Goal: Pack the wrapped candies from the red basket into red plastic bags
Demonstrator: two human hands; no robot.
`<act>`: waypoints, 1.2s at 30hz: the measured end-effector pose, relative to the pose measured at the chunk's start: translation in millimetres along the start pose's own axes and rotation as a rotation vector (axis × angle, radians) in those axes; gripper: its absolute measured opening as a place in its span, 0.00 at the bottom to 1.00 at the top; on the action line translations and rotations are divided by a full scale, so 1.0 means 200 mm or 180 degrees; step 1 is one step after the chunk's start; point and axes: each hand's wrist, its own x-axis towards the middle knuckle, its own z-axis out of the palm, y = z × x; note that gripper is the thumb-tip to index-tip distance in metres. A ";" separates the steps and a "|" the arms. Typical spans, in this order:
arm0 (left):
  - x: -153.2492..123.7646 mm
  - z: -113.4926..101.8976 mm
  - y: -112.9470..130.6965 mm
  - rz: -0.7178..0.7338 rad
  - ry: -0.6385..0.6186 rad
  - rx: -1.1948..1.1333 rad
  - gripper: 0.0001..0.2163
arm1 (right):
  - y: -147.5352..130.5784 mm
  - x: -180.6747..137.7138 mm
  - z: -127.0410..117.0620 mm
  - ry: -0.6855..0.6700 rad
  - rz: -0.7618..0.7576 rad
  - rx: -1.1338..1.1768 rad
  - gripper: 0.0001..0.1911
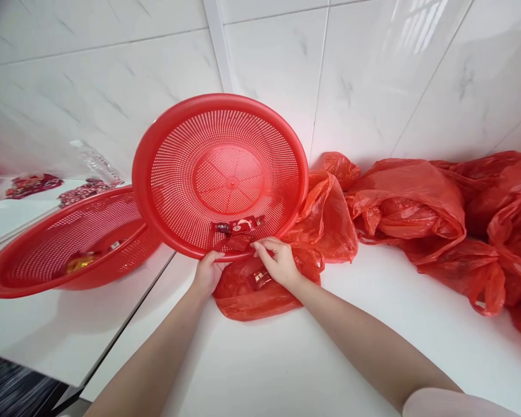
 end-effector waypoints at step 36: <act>-0.01 0.01 0.00 0.0038 0.0072 -0.0110 0.16 | -0.04 0.02 0.03 -0.0222 0.1813 0.1420 0.38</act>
